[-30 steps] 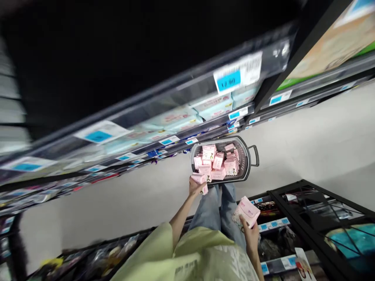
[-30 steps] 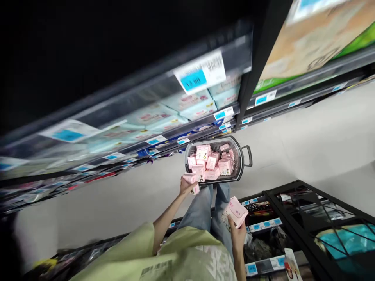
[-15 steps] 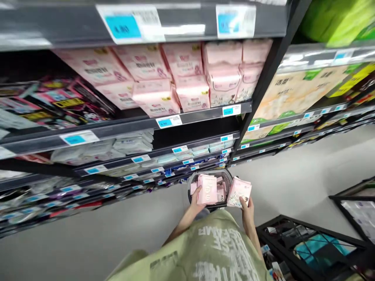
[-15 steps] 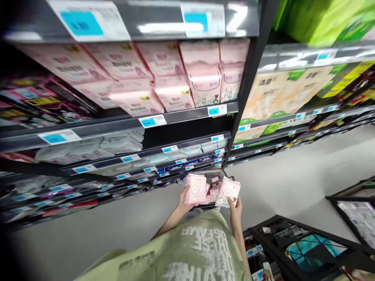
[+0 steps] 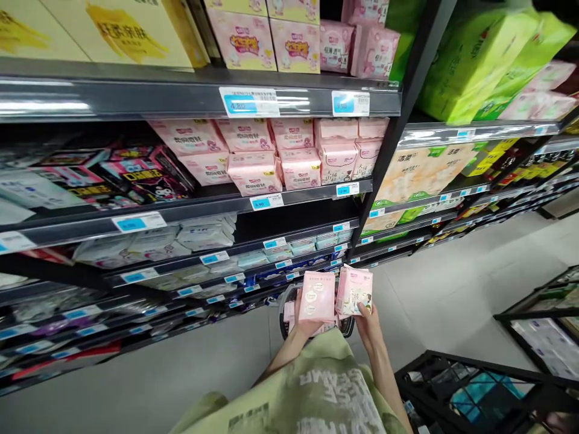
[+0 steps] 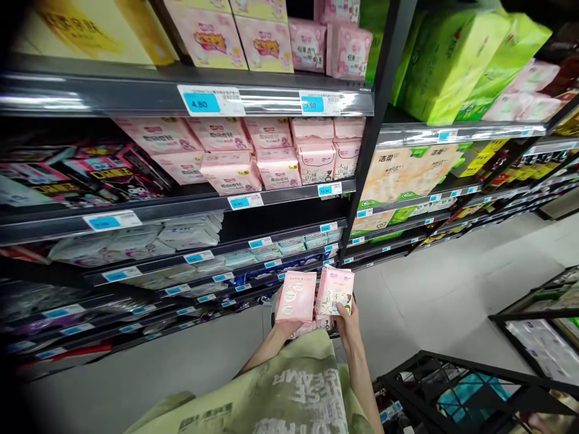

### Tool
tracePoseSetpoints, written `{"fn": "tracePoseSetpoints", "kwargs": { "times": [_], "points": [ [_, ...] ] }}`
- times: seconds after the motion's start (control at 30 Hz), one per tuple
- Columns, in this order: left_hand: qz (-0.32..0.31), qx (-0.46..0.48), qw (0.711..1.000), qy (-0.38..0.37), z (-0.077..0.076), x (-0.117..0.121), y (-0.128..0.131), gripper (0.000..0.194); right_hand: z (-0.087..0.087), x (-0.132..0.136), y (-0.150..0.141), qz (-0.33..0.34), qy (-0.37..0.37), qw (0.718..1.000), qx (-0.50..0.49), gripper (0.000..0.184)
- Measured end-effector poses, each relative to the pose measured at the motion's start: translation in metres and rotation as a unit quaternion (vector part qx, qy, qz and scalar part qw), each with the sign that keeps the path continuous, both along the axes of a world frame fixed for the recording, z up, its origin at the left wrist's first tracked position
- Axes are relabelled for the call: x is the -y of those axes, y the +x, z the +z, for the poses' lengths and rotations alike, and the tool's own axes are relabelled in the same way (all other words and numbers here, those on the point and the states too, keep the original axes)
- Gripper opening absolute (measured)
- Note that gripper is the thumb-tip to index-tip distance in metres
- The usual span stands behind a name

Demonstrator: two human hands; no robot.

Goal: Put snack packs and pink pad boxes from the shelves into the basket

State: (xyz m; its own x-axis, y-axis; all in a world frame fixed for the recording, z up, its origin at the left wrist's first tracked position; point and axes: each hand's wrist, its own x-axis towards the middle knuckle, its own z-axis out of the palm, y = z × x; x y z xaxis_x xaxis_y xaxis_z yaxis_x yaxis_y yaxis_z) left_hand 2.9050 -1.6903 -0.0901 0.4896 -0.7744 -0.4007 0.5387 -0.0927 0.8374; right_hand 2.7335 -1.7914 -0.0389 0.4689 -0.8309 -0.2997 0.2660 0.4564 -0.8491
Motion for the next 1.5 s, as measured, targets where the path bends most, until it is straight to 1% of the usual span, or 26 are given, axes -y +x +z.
{"fn": "tracePoseSetpoints", "kwargs": {
  "times": [0.1, 0.17, 0.2, 0.23, 0.3, 0.4, 0.47, 0.5, 0.57, 0.6, 0.63, 0.7, 0.73, 0.77, 0.8, 0.83, 0.87, 0.93, 0.97, 1.0, 1.03, 1.1, 1.27, 1.37, 1.43, 1.5],
  "points": [
    [-0.028, -0.111, 0.989, -0.092, 0.013, -0.004, 0.005, 0.102, 0.002, 0.002, 0.010, -0.046, -0.047, 0.996, -0.064, 0.066],
    [-0.026, -0.105, 0.991, -0.081, 0.019, -0.007, 0.010, 0.093, 0.002, 0.003, 0.014, -0.108, -0.112, 0.978, -0.136, 0.070],
    [-0.024, -0.094, 0.993, -0.070, 0.020, -0.009, 0.012, 0.087, 0.002, 0.003, 0.015, -0.146, -0.162, 0.960, -0.173, 0.070],
    [-0.022, -0.085, 0.994, -0.065, 0.021, -0.012, 0.014, 0.082, 0.000, 0.003, 0.014, -0.184, -0.223, 0.936, -0.204, 0.068],
    [-0.020, -0.083, 0.994, -0.074, 0.019, -0.017, 0.017, 0.080, -0.007, 0.004, 0.008, -0.231, -0.351, 0.873, -0.246, 0.054],
    [-0.014, -0.076, 0.994, -0.076, 0.010, -0.023, 0.019, 0.082, -0.023, 0.007, -0.003, -0.206, -0.497, 0.796, -0.277, 0.027],
    [-0.009, -0.078, 0.994, -0.070, 0.002, -0.027, 0.019, 0.083, -0.031, 0.007, -0.007, -0.199, -0.556, 0.754, -0.288, 0.023],
    [-0.003, -0.097, 0.992, -0.084, -0.002, -0.029, 0.019, 0.084, -0.033, 0.006, -0.006, -0.213, -0.586, 0.727, -0.287, 0.021],
    [0.001, -0.176, 0.973, -0.147, -0.011, -0.032, 0.018, 0.089, -0.031, 0.004, -0.003, -0.257, -0.651, 0.659, -0.274, 0.012],
    [0.000, -0.222, 0.957, -0.186, -0.015, -0.033, 0.017, 0.090, -0.027, 0.003, 0.000, -0.272, -0.683, 0.625, -0.262, 0.011],
    [-0.001, -0.262, 0.939, -0.222, -0.018, -0.033, 0.017, 0.091, -0.023, 0.001, 0.002, -0.282, -0.711, 0.595, -0.248, 0.017],
    [-0.005, -0.309, 0.914, -0.263, -0.020, -0.034, 0.016, 0.088, -0.012, -0.001, 0.006, -0.290, -0.745, 0.558, -0.224, 0.027],
    [-0.003, -0.315, 0.912, -0.265, -0.018, -0.034, 0.016, 0.087, -0.006, -0.002, 0.008, -0.289, -0.749, 0.555, -0.216, 0.029],
    [0.001, -0.313, 0.915, -0.254, -0.016, -0.033, 0.016, 0.087, -0.001, -0.003, 0.009, -0.291, -0.741, 0.568, -0.208, 0.027],
    [0.004, -0.308, 0.922, -0.235, -0.012, -0.033, 0.015, 0.087, 0.003, -0.003, 0.011, -0.291, -0.718, 0.599, -0.200, 0.024],
    [0.009, -0.301, 0.929, -0.214, -0.008, -0.032, 0.015, 0.088, 0.008, -0.004, 0.014, -0.290, -0.673, 0.653, -0.192, 0.023],
    [0.014, -0.295, 0.935, -0.195, -0.004, -0.032, 0.014, 0.089, 0.012, -0.004, 0.018, -0.287, -0.599, 0.725, -0.180, 0.027],
    [0.025, -0.284, 0.943, -0.173, 0.005, -0.031, 0.014, 0.088, 0.019, -0.004, 0.026, -0.255, -0.375, 0.882, -0.130, 0.044],
    [0.030, -0.279, 0.945, -0.167, 0.008, -0.032, 0.013, 0.089, 0.022, -0.003, 0.030, -0.227, -0.251, 0.937, -0.091, 0.051],
    [0.035, -0.272, 0.948, -0.162, 0.011, -0.032, 0.013, 0.090, 0.024, -0.002, 0.033, -0.197, -0.141, 0.969, -0.047, 0.054],
    [0.039, -0.263, 0.951, -0.156, 0.014, -0.032, 0.013, 0.091, 0.026, -0.001, 0.036, -0.172, -0.056, 0.984, -0.004, 0.055],
    [0.048, -0.244, 0.958, -0.141, 0.017, -0.033, 0.013, 0.094, 0.028, 0.001, 0.039, -0.147, 0.033, 0.987, 0.055, 0.053],
    [0.076, -0.231, 0.962, -0.124, 0.019, -0.037, 0.013, 0.092, 0.027, 0.008, 0.034, -0.152, 0.065, 0.982, 0.090, 0.046],
    [0.087, -0.241, 0.959, -0.121, 0.020, -0.037, 0.013, 0.090, 0.025, 0.013, 0.028, -0.098, 0.115, 0.980, 0.131, 0.036],
    [0.092, -0.241, 0.959, -0.115, 0.023, -0.037, 0.013, 0.091, 0.020, 0.015, 0.025, -0.036, 0.192, 0.963, 0.184, 0.022],
    [0.089, -0.232, 0.963, -0.102, 0.027, -0.037, 0.012, 0.093, 0.013, 0.015, 0.023, 0.021, 0.275, 0.926, 0.257, 0.016]
  ]
}}
